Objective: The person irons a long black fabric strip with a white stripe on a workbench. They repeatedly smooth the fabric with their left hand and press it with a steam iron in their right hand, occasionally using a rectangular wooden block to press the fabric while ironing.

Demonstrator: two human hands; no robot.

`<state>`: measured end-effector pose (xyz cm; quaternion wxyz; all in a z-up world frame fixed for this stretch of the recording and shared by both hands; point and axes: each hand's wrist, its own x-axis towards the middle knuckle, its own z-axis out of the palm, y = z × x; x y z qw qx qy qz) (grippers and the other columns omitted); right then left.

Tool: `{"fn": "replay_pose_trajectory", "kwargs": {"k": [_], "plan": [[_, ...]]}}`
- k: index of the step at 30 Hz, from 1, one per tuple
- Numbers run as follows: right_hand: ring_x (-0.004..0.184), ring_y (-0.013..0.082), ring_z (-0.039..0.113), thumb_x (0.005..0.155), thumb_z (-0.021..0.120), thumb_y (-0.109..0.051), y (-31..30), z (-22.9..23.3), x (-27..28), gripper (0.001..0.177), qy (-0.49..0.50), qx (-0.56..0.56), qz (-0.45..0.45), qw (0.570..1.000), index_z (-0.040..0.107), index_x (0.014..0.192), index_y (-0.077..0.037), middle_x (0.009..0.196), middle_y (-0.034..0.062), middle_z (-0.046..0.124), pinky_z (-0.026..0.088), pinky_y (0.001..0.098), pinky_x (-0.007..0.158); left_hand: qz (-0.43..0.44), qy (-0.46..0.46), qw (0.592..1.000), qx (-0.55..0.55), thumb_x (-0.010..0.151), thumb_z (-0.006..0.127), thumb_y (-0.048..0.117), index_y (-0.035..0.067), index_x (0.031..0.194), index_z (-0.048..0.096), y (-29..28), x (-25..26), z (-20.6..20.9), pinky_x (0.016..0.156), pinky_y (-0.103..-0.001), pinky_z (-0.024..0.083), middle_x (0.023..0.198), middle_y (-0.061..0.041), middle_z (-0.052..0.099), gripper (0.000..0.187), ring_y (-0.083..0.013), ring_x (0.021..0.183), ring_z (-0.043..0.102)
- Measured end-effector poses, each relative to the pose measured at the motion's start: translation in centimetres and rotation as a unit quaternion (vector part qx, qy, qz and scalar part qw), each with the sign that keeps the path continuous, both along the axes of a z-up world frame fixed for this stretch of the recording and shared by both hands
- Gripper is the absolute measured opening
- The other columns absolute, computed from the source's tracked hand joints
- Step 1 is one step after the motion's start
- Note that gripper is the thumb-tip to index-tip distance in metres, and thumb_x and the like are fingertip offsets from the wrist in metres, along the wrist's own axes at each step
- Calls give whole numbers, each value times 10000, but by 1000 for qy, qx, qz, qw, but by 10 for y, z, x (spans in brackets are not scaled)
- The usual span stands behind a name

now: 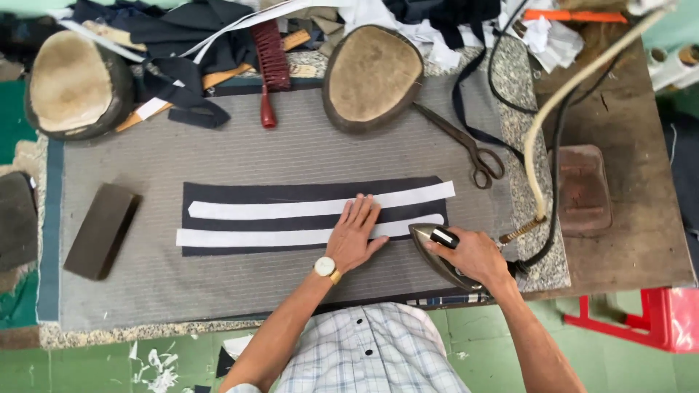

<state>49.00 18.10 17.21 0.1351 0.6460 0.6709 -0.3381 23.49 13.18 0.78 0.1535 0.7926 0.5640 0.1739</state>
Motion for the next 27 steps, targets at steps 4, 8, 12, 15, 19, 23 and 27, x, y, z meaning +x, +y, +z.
{"fn": "replay_pose_trajectory", "kwargs": {"k": [4,8,12,15,19,23,27], "plan": [[861,329,777,827,667,-704,3,-10,-9,626,3,16,-21,1000,754,1110,-152,853,164,773,601,414,702,102,25,994,37,1026,537,489,-13,1501,459,-25,-55,7,1242,-553,209,1619,-258,347,696,-426,1512,289],[969,377,752,824,682,-681,8,-11,-58,679,69,31,18,997,726,1169,-97,969,214,770,606,474,818,183,79,979,44,1010,553,497,-24,1508,455,-43,-110,-1,1257,-544,175,1645,-250,318,727,-425,1536,251],[974,411,743,842,630,-688,19,13,-131,724,98,35,78,992,696,1193,-58,988,240,761,600,510,824,196,120,973,33,1033,463,569,-3,1536,426,-52,-137,2,1275,-509,130,1667,-216,302,763,-377,1561,223],[897,387,759,933,549,-636,32,-12,-165,676,116,73,148,980,676,1189,-23,920,236,754,608,486,746,191,142,971,-18,1025,409,615,17,1555,391,-52,-148,-6,1292,-502,131,1665,-201,311,799,-357,1563,233],[847,409,756,959,542,-542,44,-24,-176,584,117,64,141,981,664,1124,5,874,244,739,608,487,697,198,160,966,-54,1033,349,647,55,1587,345,-54,-148,-11,1302,-485,82,1698,-160,251,811,-327,1585,173],[958,446,736,962,534,-538,55,-31,-160,609,61,32,62,996,656,1188,14,952,278,739,590,569,777,194,153,968,-47,1027,355,643,67,1609,298,-56,-152,-16,1301,-488,81,1710,-153,216,821,-325,1588,153],[1032,461,710,961,518,-570,70,-43,-106,652,10,46,24,999,646,1216,16,1011,283,734,554,597,869,196,147,968,-60,1030,358,643,70,1616,292,-55,-151,-14,1301,-486,78,1713,-148,209,822,-319,1589,148]]}}
